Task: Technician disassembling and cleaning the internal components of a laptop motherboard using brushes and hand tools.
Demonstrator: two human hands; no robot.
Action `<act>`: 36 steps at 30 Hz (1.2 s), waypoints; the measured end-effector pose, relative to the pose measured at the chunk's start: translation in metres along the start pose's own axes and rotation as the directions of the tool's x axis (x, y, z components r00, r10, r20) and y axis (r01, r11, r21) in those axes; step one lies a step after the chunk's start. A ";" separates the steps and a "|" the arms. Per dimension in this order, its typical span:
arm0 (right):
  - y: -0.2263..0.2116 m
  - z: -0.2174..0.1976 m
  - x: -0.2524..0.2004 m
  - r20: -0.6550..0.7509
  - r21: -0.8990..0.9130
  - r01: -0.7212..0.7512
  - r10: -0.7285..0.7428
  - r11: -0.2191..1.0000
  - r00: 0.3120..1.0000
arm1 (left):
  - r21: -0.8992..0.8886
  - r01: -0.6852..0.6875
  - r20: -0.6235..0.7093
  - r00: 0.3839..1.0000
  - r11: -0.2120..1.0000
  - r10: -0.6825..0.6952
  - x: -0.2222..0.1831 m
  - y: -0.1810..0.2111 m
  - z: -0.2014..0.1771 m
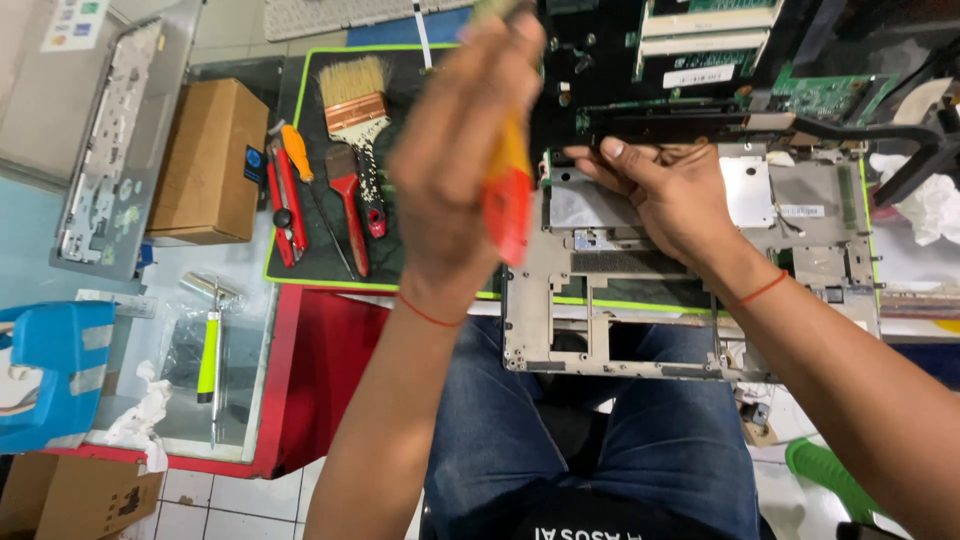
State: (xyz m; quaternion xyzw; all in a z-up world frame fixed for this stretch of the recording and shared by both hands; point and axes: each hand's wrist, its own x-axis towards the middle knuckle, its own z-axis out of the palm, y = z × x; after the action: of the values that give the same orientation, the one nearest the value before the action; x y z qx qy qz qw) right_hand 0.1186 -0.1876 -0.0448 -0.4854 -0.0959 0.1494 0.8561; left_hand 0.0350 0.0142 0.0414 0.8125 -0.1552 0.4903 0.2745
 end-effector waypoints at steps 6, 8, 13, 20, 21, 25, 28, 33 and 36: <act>0.006 -0.012 0.002 -0.003 -0.075 0.072 -0.072 0.995 0.997 | -0.151 0.022 0.490 0.870 0.988 0.055 -0.026 0.019 0.012; -0.008 0.008 -0.002 -0.070 0.039 -0.095 0.098 0.995 0.993 | -0.147 0.088 0.104 0.992 0.985 -0.073 -0.003 0.010 0.004; 0.007 -0.020 0.007 -0.049 0.026 0.023 -0.022 0.999 0.999 | -0.217 0.027 0.292 0.956 0.976 0.039 0.009 0.036 0.023; -0.001 -0.030 -0.001 -0.068 0.004 0.044 -0.044 0.999 0.997 | -0.144 0.034 0.174 0.985 0.989 -0.009 -0.005 0.035 0.076; -0.001 -0.028 0.004 -0.067 0.000 0.045 -0.044 0.999 0.997 | -0.144 0.036 0.172 0.985 0.989 -0.010 0.001 0.050 0.076; 0.011 -0.025 0.007 -0.063 0.005 0.037 -0.036 0.999 0.997 | -0.202 0.051 0.214 0.977 0.978 -0.007 0.020 0.083 0.075; 0.009 -0.032 0.008 -0.073 -0.001 0.051 -0.051 0.999 0.996 | -0.270 0.144 0.131 0.985 0.952 -0.112 0.021 0.089 0.086; 0.014 -0.042 0.020 -0.069 -0.002 0.070 -0.070 0.998 0.995 | -0.360 0.078 0.284 0.958 0.929 0.029 0.018 0.086 0.095; 0.011 -0.033 0.006 -0.082 0.002 0.062 -0.062 0.998 0.995 | -0.439 0.189 0.096 0.982 0.879 -0.163 0.029 0.085 0.074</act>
State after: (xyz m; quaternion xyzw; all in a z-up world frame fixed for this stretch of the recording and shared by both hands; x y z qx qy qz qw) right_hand 0.1330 -0.2066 -0.0704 -0.4862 -0.0753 0.1028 0.8645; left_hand 0.0571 -0.0979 0.0645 0.7521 -0.1964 0.3917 0.4922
